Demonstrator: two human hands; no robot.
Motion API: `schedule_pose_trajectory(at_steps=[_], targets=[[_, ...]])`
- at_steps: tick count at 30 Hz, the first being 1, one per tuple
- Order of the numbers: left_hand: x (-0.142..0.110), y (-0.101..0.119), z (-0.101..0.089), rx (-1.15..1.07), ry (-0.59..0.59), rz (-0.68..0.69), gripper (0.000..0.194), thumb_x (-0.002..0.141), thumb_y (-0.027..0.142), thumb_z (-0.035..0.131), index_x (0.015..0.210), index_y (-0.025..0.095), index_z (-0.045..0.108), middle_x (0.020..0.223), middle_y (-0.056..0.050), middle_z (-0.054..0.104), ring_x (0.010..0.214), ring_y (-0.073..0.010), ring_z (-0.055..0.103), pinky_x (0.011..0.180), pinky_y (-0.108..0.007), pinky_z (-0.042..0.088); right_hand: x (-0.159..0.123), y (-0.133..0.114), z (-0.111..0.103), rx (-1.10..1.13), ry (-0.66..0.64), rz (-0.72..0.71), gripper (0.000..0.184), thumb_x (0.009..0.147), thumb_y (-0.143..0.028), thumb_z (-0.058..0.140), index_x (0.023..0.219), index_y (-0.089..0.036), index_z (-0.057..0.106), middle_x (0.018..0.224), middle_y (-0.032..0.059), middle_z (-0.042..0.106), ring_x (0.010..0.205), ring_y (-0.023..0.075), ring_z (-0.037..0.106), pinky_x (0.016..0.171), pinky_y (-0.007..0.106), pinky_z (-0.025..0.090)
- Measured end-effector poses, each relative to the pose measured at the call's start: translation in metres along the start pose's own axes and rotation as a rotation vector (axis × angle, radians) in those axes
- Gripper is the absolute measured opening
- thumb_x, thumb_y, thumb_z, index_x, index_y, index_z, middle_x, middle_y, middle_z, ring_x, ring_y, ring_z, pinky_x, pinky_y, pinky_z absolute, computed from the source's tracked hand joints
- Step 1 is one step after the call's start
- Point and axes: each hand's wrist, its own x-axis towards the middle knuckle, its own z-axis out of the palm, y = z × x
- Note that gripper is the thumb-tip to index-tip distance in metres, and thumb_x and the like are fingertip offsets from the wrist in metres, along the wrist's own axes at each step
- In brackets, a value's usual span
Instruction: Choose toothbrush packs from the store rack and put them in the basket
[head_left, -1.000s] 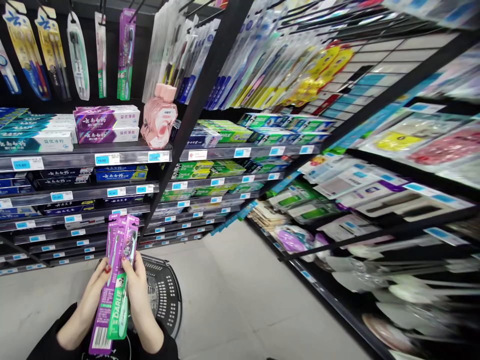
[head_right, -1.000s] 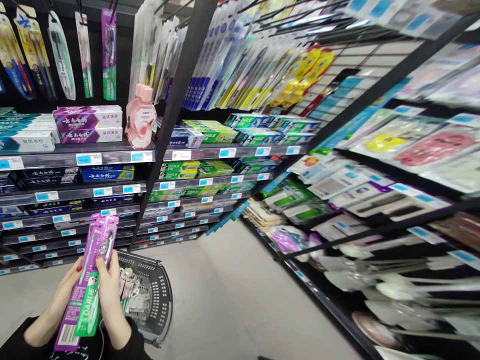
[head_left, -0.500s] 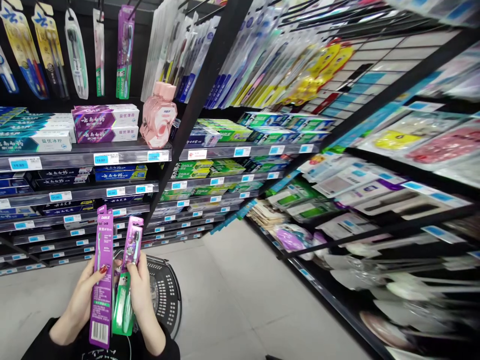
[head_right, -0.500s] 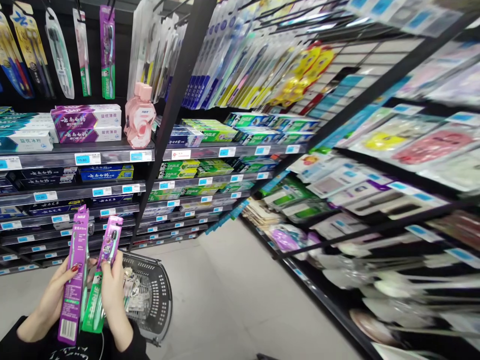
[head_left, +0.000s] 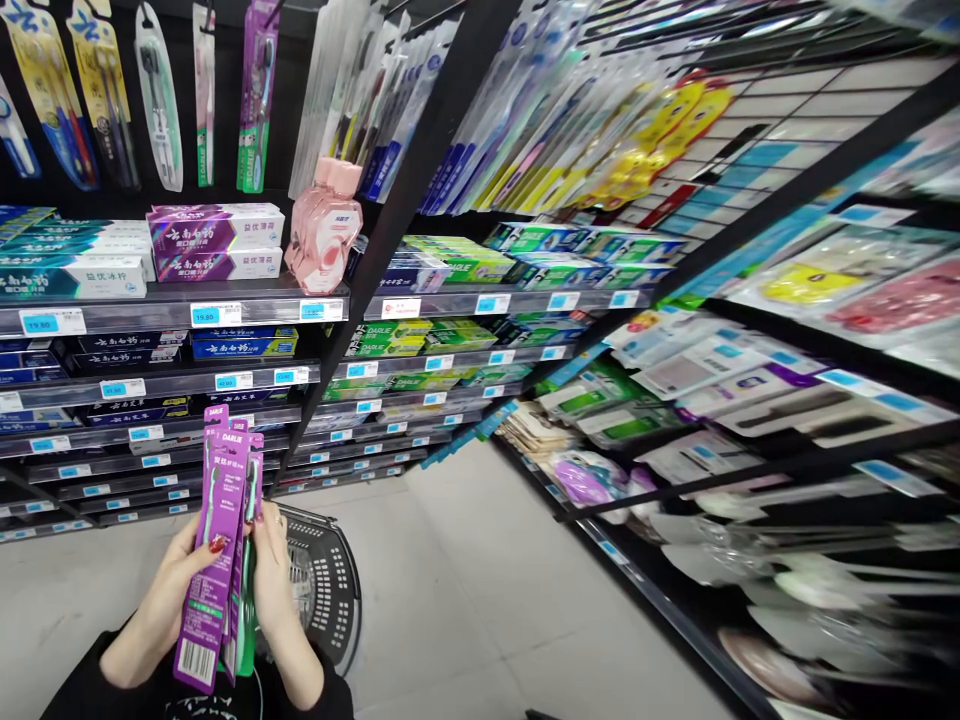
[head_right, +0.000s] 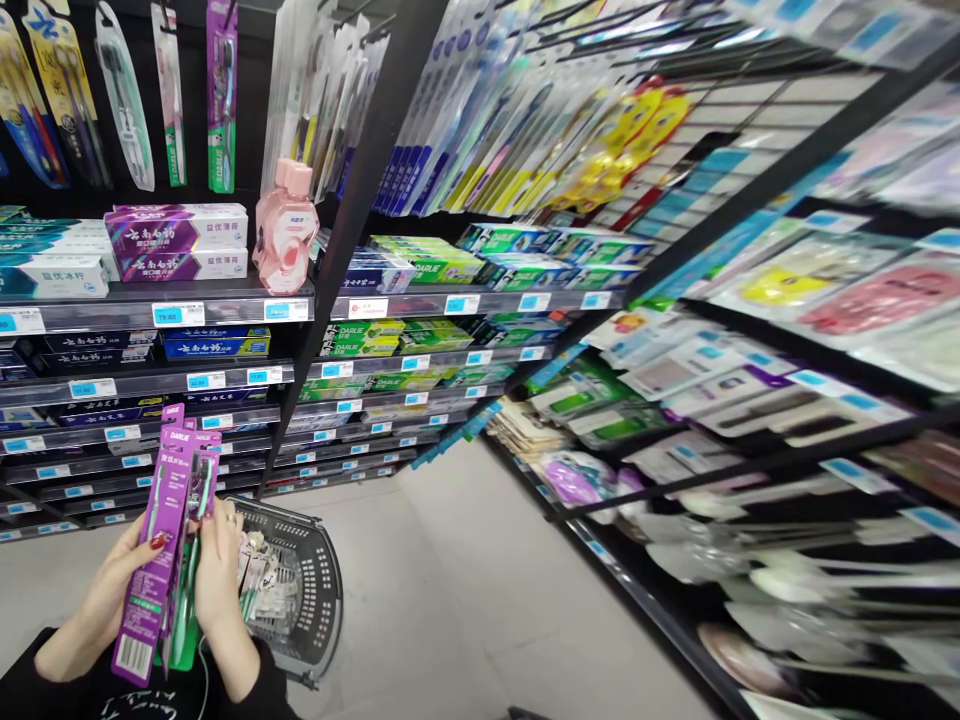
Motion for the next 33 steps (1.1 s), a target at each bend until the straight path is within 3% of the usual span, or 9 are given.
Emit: schedule_pose_trajectory(at_steps=[4,6,8,14,20,23,27,30,33], targets=[[0.001,0.001,0.002,0.147,-0.039,0.132,0.039,0.071,0.028,0.066,0.108,0.020,0.059,0.100,-0.006,0.069,0.084,-0.0241,0.065,0.070,-0.029,0.051,-0.006,-0.015,-0.011,-0.177,0.142,-0.235,0.026,0.087,-0.029,0.039,0.107,-0.021,0.052,0.096,0.0067,0.056,0.091,0.0206,0.052,0.078,0.036,0.041],[0.004,0.000,0.001,0.239,-0.045,0.221,0.033,0.073,0.028,0.064,0.106,0.021,0.060,0.102,-0.004,0.068,0.091,-0.0236,0.062,0.076,-0.029,0.049,-0.012,-0.023,-0.014,-0.309,0.087,-0.419,0.014,0.084,-0.025,0.044,0.090,-0.020,0.056,0.079,0.0043,0.057,0.075,0.0189,0.054,0.068,0.033,0.042],[0.007,-0.002,0.000,0.303,-0.007,0.286,0.035,0.073,0.030,0.063,0.106,0.020,0.060,0.105,-0.004,0.067,0.099,-0.0241,0.059,0.082,-0.028,0.047,-0.020,-0.031,-0.013,-0.475,-0.037,-0.510,0.011,0.083,-0.024,0.047,0.083,-0.019,0.057,0.073,0.0045,0.057,0.068,0.0186,0.053,0.064,0.033,0.043],[0.011,-0.013,-0.008,0.216,0.293,0.214,0.042,0.076,0.048,0.053,0.105,0.018,0.060,0.117,-0.009,0.060,0.112,-0.0266,0.050,0.092,-0.035,0.042,-0.034,-0.042,-0.004,-0.718,-0.094,-0.468,0.051,0.080,-0.039,0.053,0.123,-0.014,0.046,0.098,0.0142,0.057,0.087,0.0279,0.055,0.072,0.043,0.047],[0.011,-0.013,-0.012,0.326,0.392,0.270,0.041,0.083,0.048,0.040,0.104,0.021,0.061,0.117,-0.007,0.059,0.114,-0.0246,0.049,0.099,-0.037,0.035,-0.030,-0.046,-0.005,-0.696,-0.233,-0.407,0.056,0.080,-0.037,0.051,0.132,-0.020,0.037,0.110,0.0134,0.054,0.095,0.0277,0.055,0.078,0.043,0.048],[0.011,-0.009,-0.011,0.402,0.387,0.265,0.042,0.084,0.047,0.036,0.105,0.021,0.061,0.115,-0.006,0.060,0.117,-0.0247,0.046,0.100,-0.036,0.033,-0.028,-0.047,-0.005,-0.716,-0.256,-0.433,0.059,0.077,-0.030,0.053,0.133,-0.018,0.036,0.111,0.0136,0.055,0.099,0.0295,0.053,0.083,0.048,0.044],[0.011,-0.009,-0.011,0.481,0.288,0.279,0.048,0.086,0.049,0.028,0.112,0.021,0.058,0.115,-0.006,0.061,0.119,-0.0238,0.044,0.102,-0.036,0.030,-0.024,-0.046,-0.005,-0.726,-0.286,-0.398,0.063,0.073,-0.026,0.055,0.133,-0.016,0.036,0.111,0.0148,0.055,0.100,0.0309,0.052,0.086,0.051,0.041],[0.012,-0.011,-0.014,0.548,0.217,0.312,0.052,0.087,0.051,0.025,0.117,0.021,0.056,0.122,-0.005,0.057,0.122,-0.0234,0.039,0.105,-0.037,0.024,-0.022,-0.042,-0.003,-0.677,-0.306,-0.340,0.065,0.073,-0.025,0.055,0.134,-0.016,0.034,0.113,0.0147,0.053,0.102,0.0305,0.051,0.087,0.049,0.042],[0.013,-0.013,-0.015,0.615,0.168,0.356,0.053,0.086,0.051,0.025,0.118,0.022,0.056,0.129,-0.005,0.051,0.125,-0.0237,0.035,0.107,-0.037,0.019,-0.022,-0.037,0.001,-0.598,-0.240,-0.272,0.061,0.074,-0.020,0.050,0.133,-0.017,0.034,0.114,0.0140,0.053,0.098,0.0272,0.055,0.081,0.042,0.047]])
